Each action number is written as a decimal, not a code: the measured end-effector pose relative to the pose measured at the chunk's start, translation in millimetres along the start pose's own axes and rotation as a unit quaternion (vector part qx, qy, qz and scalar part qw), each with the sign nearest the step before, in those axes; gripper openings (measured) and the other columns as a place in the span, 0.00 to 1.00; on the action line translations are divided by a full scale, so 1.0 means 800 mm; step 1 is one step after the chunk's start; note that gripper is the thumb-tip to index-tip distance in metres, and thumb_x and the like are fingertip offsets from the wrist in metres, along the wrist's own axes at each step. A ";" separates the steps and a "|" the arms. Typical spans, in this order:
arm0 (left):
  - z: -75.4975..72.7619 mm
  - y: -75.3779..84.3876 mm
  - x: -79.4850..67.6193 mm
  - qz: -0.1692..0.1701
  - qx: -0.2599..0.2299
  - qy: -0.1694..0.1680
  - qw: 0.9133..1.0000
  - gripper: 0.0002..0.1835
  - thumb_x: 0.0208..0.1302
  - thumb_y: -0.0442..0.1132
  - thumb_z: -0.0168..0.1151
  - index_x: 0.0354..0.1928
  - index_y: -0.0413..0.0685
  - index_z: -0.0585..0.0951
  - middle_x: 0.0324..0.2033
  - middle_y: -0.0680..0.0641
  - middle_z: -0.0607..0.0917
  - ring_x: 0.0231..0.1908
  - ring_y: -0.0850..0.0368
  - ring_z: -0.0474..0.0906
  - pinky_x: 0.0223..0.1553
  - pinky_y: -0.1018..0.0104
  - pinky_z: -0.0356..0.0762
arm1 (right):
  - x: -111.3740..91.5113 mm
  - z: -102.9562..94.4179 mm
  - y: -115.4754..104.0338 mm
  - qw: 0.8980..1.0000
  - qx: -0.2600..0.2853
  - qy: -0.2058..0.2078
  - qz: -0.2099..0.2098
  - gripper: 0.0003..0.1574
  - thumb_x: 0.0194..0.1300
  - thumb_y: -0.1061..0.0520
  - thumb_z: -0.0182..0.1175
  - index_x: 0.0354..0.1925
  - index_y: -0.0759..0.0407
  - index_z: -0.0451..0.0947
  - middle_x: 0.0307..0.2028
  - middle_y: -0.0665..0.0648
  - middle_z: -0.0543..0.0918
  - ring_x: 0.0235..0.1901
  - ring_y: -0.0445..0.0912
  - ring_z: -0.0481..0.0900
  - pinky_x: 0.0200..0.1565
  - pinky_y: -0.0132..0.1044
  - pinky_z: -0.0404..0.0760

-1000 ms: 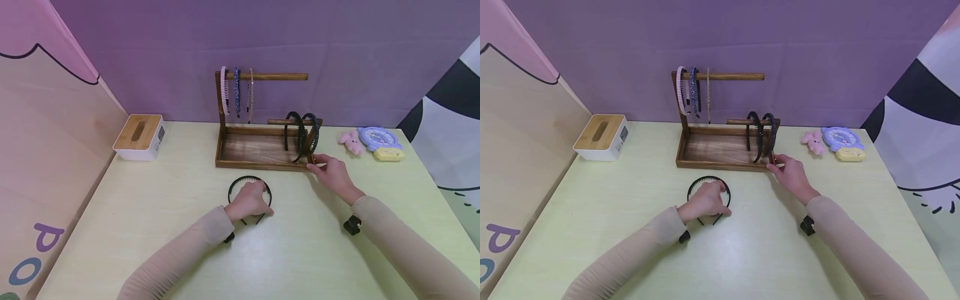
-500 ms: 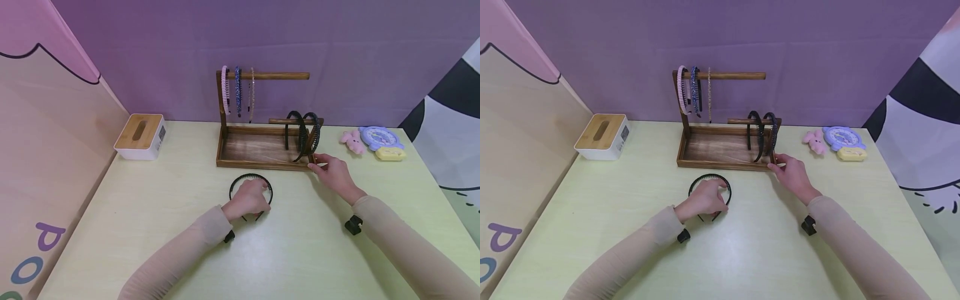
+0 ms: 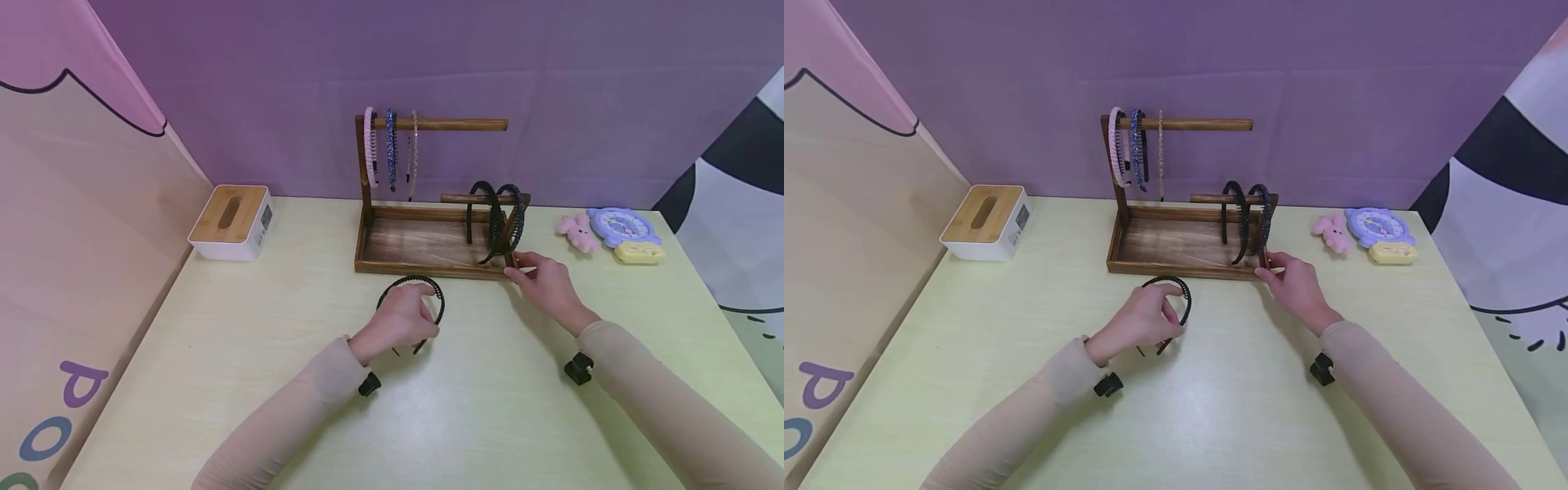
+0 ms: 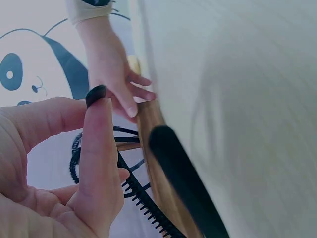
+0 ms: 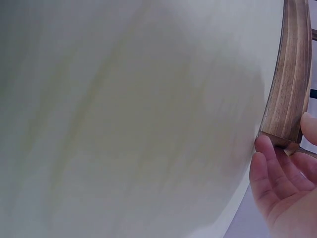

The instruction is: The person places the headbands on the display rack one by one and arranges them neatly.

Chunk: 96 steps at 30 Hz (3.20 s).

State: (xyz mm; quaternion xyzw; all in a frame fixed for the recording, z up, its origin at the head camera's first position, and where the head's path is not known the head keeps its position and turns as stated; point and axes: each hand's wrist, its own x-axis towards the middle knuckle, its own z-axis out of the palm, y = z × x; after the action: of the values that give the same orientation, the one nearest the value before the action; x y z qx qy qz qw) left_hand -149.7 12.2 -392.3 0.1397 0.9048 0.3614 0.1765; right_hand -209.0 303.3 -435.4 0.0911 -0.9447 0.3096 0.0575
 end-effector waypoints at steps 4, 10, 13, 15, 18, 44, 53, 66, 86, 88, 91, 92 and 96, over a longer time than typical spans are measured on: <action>-0.008 0.001 -0.004 0.026 0.002 0.021 0.999 0.34 0.50 0.35 0.71 0.62 0.44 0.73 0.18 0.62 0.80 0.29 0.64 0.76 0.55 0.62 0.67 | 0.000 0.000 -0.001 1.000 -0.001 0.002 -0.001 0.30 0.69 0.50 0.57 0.59 0.70 0.72 0.45 0.68 0.82 0.35 0.58 0.84 0.37 0.52 0.78; -0.022 0.005 -0.010 0.063 -0.013 0.062 0.996 0.33 0.52 0.37 0.71 0.62 0.46 0.74 0.21 0.64 0.80 0.43 0.55 0.75 0.55 0.61 0.64 | -0.001 0.000 -0.001 1.000 -0.002 0.002 -0.005 0.29 0.69 0.50 0.57 0.59 0.71 0.72 0.45 0.68 0.82 0.35 0.59 0.84 0.38 0.53 0.77; -0.029 0.007 -0.014 0.077 -0.033 0.078 0.993 0.32 0.54 0.36 0.70 0.63 0.46 0.73 0.23 0.63 0.80 0.38 0.55 0.77 0.47 0.64 0.69 | -0.001 0.000 -0.001 1.000 -0.003 0.001 -0.004 0.29 0.69 0.50 0.57 0.59 0.70 0.72 0.45 0.68 0.82 0.35 0.59 0.84 0.40 0.53 0.76; -0.033 0.010 -0.016 0.087 -0.049 0.090 0.991 0.31 0.54 0.35 0.69 0.63 0.46 0.73 0.24 0.62 0.81 0.28 0.56 0.77 0.39 0.66 0.71 | 0.000 -0.001 0.000 1.000 -0.003 0.000 -0.003 0.29 0.69 0.50 0.57 0.59 0.70 0.72 0.45 0.68 0.82 0.35 0.59 0.84 0.39 0.53 0.77; -0.039 0.012 -0.018 0.103 -0.073 0.109 0.986 0.31 0.55 0.34 0.69 0.62 0.45 0.74 0.25 0.59 0.81 0.17 0.58 0.73 0.29 0.67 0.70 | 0.000 0.000 0.001 1.000 -0.002 0.000 -0.002 0.30 0.69 0.49 0.57 0.59 0.70 0.72 0.45 0.68 0.82 0.35 0.58 0.84 0.36 0.52 0.79; -0.050 0.018 -0.002 0.228 -0.150 0.174 0.946 0.31 0.57 0.27 0.66 0.64 0.43 0.71 0.31 0.52 0.79 0.24 0.60 0.75 0.30 0.68 0.74 | 0.002 0.000 0.002 1.000 -0.002 0.000 -0.002 0.30 0.69 0.50 0.58 0.59 0.70 0.72 0.44 0.68 0.82 0.35 0.58 0.84 0.35 0.51 0.80; -0.044 0.015 0.031 0.249 -0.115 0.214 0.938 0.31 0.58 0.27 0.65 0.64 0.45 0.71 0.30 0.52 0.79 0.24 0.63 0.75 0.29 0.70 0.73 | 0.002 0.001 0.004 1.000 0.001 0.000 0.000 0.29 0.68 0.50 0.59 0.58 0.70 0.72 0.44 0.68 0.82 0.35 0.58 0.84 0.33 0.49 0.81; -0.035 0.020 0.075 0.252 -0.126 0.228 0.932 0.32 0.58 0.27 0.64 0.66 0.49 0.71 0.30 0.52 0.80 0.25 0.62 0.75 0.29 0.71 0.74 | 0.003 0.001 0.004 1.000 0.001 -0.002 0.007 0.29 0.68 0.51 0.59 0.59 0.70 0.72 0.45 0.68 0.82 0.36 0.58 0.84 0.34 0.49 0.81; -0.008 0.011 0.105 0.277 -0.137 0.220 0.926 0.32 0.58 0.26 0.63 0.66 0.50 0.71 0.31 0.52 0.79 0.25 0.65 0.75 0.27 0.72 0.74 | 0.003 0.002 0.005 1.000 0.000 0.004 -0.002 0.28 0.68 0.52 0.60 0.58 0.70 0.72 0.44 0.68 0.82 0.35 0.58 0.84 0.33 0.49 0.81; -0.006 0.009 0.108 0.277 -0.135 0.221 0.925 0.33 0.58 0.26 0.63 0.66 0.50 0.71 0.31 0.53 0.79 0.25 0.65 0.75 0.27 0.72 0.74 | 0.003 0.002 0.005 1.000 0.001 0.004 -0.001 0.29 0.68 0.51 0.59 0.58 0.70 0.72 0.45 0.68 0.82 0.35 0.58 0.84 0.33 0.49 0.81; -0.003 0.008 0.110 0.280 -0.136 0.224 0.923 0.33 0.57 0.25 0.63 0.66 0.50 0.71 0.31 0.52 0.79 0.24 0.65 0.75 0.26 0.72 0.74 | 0.002 0.001 0.005 1.000 0.002 0.003 0.000 0.28 0.68 0.51 0.59 0.58 0.70 0.72 0.45 0.68 0.82 0.35 0.58 0.84 0.32 0.49 0.81; -0.002 0.008 0.111 0.281 -0.137 0.224 0.923 0.33 0.58 0.26 0.63 0.66 0.50 0.71 0.31 0.52 0.79 0.24 0.64 0.75 0.26 0.72 0.74 | 0.002 0.001 0.005 1.000 0.002 0.003 0.000 0.28 0.68 0.52 0.59 0.58 0.70 0.72 0.45 0.68 0.82 0.35 0.58 0.84 0.33 0.49 0.81; 0.000 0.007 0.113 0.276 -0.148 0.220 0.924 0.33 0.58 0.26 0.63 0.66 0.52 0.71 0.31 0.52 0.79 0.25 0.64 0.75 0.27 0.71 0.75 | 0.002 0.001 0.005 1.000 0.001 0.004 -0.001 0.28 0.68 0.52 0.60 0.58 0.70 0.72 0.45 0.68 0.82 0.35 0.58 0.84 0.33 0.49 0.81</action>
State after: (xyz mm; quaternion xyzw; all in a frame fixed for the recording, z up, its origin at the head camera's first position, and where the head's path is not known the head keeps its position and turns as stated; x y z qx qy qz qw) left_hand -230.1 50.5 -408.4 0.2732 0.7829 0.5469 -0.1151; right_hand -211.7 305.6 -438.3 0.0911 -0.9441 0.3108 0.0613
